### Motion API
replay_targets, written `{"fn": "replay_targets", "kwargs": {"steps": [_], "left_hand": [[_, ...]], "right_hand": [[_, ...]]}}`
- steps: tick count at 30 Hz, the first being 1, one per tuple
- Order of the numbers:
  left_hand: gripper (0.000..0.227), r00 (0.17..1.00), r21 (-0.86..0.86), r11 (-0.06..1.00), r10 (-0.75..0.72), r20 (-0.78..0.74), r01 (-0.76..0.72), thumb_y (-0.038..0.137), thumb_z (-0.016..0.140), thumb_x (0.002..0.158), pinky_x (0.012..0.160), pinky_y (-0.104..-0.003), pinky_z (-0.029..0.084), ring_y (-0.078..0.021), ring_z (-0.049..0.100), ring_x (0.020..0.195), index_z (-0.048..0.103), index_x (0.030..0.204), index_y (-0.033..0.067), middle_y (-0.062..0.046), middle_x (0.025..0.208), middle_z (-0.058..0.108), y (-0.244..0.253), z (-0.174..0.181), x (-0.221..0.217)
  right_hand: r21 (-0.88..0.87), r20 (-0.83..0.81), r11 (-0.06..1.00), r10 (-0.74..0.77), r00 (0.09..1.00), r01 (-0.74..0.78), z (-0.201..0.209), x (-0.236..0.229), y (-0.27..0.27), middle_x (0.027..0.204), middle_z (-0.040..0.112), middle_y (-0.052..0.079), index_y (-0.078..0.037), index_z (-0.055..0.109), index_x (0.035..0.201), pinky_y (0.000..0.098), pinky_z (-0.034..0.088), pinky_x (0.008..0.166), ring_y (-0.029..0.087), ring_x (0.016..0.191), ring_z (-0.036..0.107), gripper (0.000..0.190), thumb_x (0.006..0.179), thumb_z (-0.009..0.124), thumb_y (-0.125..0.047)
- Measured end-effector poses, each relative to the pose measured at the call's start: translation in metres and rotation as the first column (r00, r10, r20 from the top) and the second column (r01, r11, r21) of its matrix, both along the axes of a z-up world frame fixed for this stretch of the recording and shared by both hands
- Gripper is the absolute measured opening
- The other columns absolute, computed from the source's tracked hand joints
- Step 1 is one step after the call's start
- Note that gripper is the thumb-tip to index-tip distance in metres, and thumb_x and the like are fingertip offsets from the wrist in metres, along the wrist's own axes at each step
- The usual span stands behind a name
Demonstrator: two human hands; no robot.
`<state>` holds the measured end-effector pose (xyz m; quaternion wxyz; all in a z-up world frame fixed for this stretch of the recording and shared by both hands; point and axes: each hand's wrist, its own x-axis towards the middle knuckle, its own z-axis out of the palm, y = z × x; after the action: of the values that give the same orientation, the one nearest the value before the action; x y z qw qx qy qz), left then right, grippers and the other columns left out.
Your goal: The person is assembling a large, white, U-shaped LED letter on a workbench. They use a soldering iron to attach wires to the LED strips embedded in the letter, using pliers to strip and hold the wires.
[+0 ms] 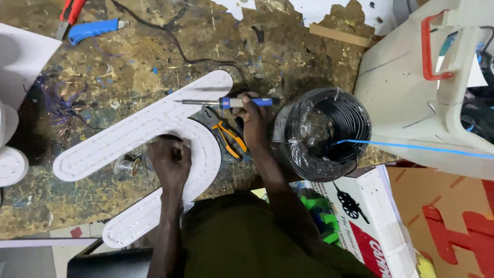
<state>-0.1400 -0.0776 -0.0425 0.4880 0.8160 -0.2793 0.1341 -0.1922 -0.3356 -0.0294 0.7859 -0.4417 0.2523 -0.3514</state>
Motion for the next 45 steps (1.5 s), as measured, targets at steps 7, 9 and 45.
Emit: {"fn": "replay_targets", "kwargs": {"steps": [7, 9, 45], "left_hand": [[0.015, 0.995, -0.03, 0.995, 0.095, -0.012, -0.095, 0.006, 0.073, 0.109, 0.086, -0.047, 0.047, -0.0364, 0.056, 0.086, 0.066, 0.096, 0.0069, -0.012, 0.083, 0.054, -0.004, 0.023, -0.021], [0.016, 0.997, -0.044, 0.996, 0.074, -0.028, -0.075, 0.01, 0.067, 0.117, 0.086, -0.047, 0.048, -0.0369, 0.057, 0.088, 0.066, 0.101, 0.0067, -0.013, 0.088, 0.056, -0.004, 0.024, -0.023], [0.055, 0.639, -0.339, 0.915, -0.398, -0.658, 0.221, 0.027, 0.05, 0.123, 0.137, -0.069, 0.024, -0.0595, 0.025, 0.166, 0.044, 0.169, -0.0025, -0.037, 0.179, 0.028, -0.182, 0.022, -0.025]], "right_hand": [[-0.186, -0.076, 0.979, -0.098, 0.992, 0.083, 0.026, -0.019, 0.003, 0.081, 0.061, 0.012, 0.004, 0.074, 0.121, 0.0392, 0.063, 0.069, 0.026, 0.072, 0.072, 0.036, 0.114, 0.07, -0.031], [-0.114, -0.048, 0.989, -0.096, 0.994, 0.09, 0.025, -0.021, -0.001, 0.077, 0.058, 0.011, 0.005, 0.074, 0.12, 0.0381, 0.062, 0.069, 0.025, 0.071, 0.07, 0.035, 0.116, 0.067, -0.029], [0.152, 0.151, 0.988, -0.019, 0.988, -0.004, 0.021, -0.033, -0.028, 0.081, 0.076, 0.016, -0.002, 0.069, 0.133, 0.0354, 0.064, 0.069, 0.023, 0.08, 0.077, 0.044, 0.114, 0.068, -0.041]]}}
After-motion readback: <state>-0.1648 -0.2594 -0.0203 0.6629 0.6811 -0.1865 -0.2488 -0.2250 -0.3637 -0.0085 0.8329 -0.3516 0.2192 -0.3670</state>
